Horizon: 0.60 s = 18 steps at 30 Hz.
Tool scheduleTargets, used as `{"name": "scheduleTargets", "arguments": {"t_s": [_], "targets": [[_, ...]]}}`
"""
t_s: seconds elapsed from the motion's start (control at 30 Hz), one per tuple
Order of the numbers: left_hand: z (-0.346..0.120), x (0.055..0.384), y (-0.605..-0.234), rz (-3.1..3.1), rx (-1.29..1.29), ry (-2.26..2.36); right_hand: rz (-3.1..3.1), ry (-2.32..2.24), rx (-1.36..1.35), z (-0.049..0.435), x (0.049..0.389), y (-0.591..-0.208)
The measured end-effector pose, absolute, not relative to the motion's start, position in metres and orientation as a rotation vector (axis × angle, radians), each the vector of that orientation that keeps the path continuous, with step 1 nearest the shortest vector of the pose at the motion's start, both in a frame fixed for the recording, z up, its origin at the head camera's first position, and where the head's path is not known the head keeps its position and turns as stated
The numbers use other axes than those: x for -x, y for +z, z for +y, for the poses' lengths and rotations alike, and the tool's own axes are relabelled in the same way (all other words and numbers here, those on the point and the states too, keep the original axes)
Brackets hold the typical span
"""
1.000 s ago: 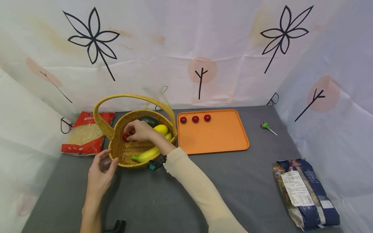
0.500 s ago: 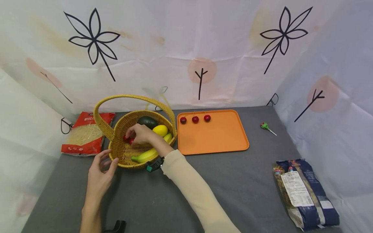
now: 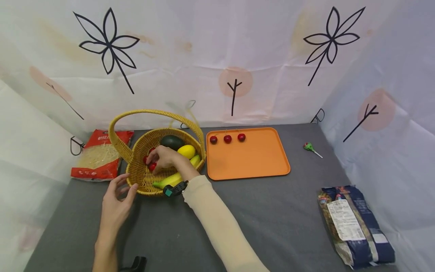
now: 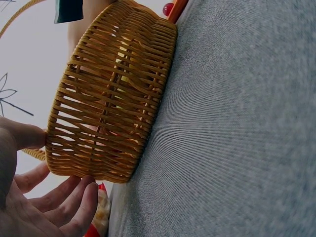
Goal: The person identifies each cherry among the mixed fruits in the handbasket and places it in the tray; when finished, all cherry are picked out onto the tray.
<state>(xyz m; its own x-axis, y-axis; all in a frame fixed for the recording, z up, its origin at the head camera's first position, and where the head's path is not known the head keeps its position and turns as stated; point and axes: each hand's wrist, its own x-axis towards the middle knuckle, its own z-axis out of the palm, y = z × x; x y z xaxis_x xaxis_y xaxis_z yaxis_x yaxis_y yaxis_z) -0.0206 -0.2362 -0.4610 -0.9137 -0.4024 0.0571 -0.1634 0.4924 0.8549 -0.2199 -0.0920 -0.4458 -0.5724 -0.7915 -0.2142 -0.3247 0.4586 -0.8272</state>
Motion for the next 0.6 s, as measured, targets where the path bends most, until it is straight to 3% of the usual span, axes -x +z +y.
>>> {"name": "scheduleTargets", "arguments": {"t_s": [0.6], "targets": [[-0.2365,0.0202,-0.4611,-2.488,-0.476,-1.408,2.094,-1.057,0.886,-0.0909,0.2190,-0.4464]]}}
